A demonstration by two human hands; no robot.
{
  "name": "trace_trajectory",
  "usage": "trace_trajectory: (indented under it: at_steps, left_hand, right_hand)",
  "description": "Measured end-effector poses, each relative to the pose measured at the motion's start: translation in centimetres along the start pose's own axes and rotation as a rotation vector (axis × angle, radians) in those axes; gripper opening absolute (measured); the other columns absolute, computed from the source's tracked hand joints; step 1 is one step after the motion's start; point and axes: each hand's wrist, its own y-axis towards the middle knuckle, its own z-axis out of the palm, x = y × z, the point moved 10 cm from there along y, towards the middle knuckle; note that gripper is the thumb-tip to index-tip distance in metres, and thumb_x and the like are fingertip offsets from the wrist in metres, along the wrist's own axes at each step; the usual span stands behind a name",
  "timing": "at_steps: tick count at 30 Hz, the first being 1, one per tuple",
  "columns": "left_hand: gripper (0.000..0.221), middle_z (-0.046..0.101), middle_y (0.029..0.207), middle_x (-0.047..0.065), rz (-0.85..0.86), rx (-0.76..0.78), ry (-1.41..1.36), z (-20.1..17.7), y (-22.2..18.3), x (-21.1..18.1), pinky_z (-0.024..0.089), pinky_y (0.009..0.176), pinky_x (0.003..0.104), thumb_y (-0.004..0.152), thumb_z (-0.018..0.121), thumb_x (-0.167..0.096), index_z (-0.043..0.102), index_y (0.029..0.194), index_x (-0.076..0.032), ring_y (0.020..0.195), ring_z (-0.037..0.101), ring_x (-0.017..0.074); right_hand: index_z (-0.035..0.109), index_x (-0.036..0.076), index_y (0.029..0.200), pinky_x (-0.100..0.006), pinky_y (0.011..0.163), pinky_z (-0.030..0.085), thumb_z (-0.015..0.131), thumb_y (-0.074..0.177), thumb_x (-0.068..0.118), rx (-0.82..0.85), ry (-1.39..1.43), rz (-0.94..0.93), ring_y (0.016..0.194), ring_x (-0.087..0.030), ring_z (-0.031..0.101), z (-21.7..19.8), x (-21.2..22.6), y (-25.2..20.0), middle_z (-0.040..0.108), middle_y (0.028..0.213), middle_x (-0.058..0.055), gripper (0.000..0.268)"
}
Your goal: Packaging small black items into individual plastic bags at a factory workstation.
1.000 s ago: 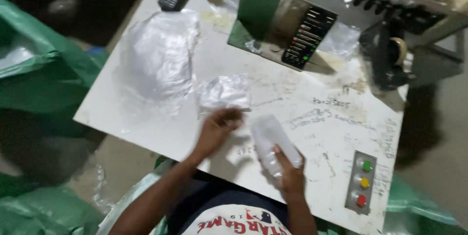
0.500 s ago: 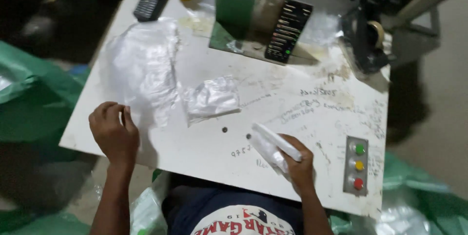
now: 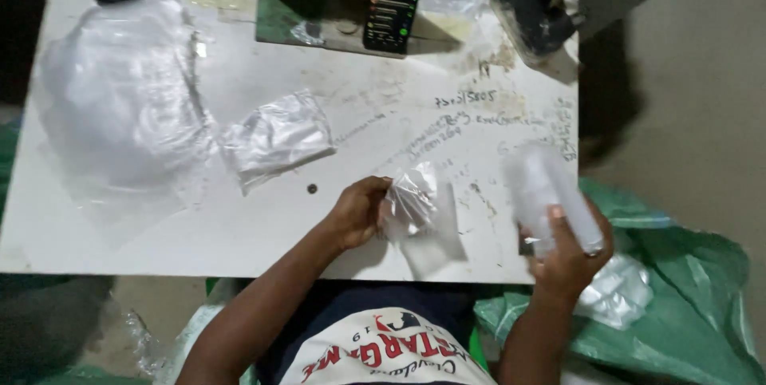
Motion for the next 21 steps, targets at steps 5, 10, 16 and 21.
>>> trace_trajectory:
  at_steps: [5,10,16,21]
  left_hand:
    - [0.067,0.057,0.093,0.005,-0.051,-0.161,-0.180,9.4,-10.3,-5.3,0.063,0.088,0.043,0.094,0.053,-0.070,0.052,0.111,-0.004,0.082,0.067,0.0198]
    - [0.059,0.067,0.115,0.020,0.157,-0.177,0.328,4.8,-9.7,-6.1,0.057,0.096,0.048,0.086,0.072,-0.028,0.058,0.135,0.002,0.109,0.068,0.0330]
    - [0.024,0.071,0.082,0.019,0.343,-0.395,0.608,1.3,-11.2,-8.9,0.062,0.061,0.036,0.093,0.076,-0.013,0.074,0.102,0.009,0.071,0.071,0.0240]
    - [0.019,0.068,0.078,0.019,0.484,-0.361,0.487,1.7,-9.9,-7.4,0.059,0.060,0.034,0.086,0.081,-0.003,0.071,0.095,0.010,0.068,0.070,0.0242]
  right_hand:
    - [0.075,-0.002,0.105,-0.054,0.105,0.051,0.075,0.083,-0.001,0.669,-0.084,-0.402,0.112,-0.043,0.071,6.4,0.7,-5.4,0.074,0.112,-0.025,0.023]
    - [0.080,0.011,0.114,-0.049,0.094,0.058,0.063,0.075,-0.020,0.889,-0.477,-0.334,0.109,-0.039,0.072,10.7,1.9,-8.5,0.073,0.125,-0.016,0.053]
    - [0.074,0.001,0.121,-0.052,0.101,0.051,0.071,0.080,-0.012,0.790,-0.354,-0.133,0.115,-0.036,0.067,9.4,1.1,-5.5,0.072,0.122,-0.022,0.043]
    - [0.069,0.004,0.129,-0.045,0.101,0.054,0.075,0.086,0.003,0.620,0.082,0.328,0.102,-0.024,0.069,6.7,-6.0,-5.4,0.073,0.116,-0.015,0.043]
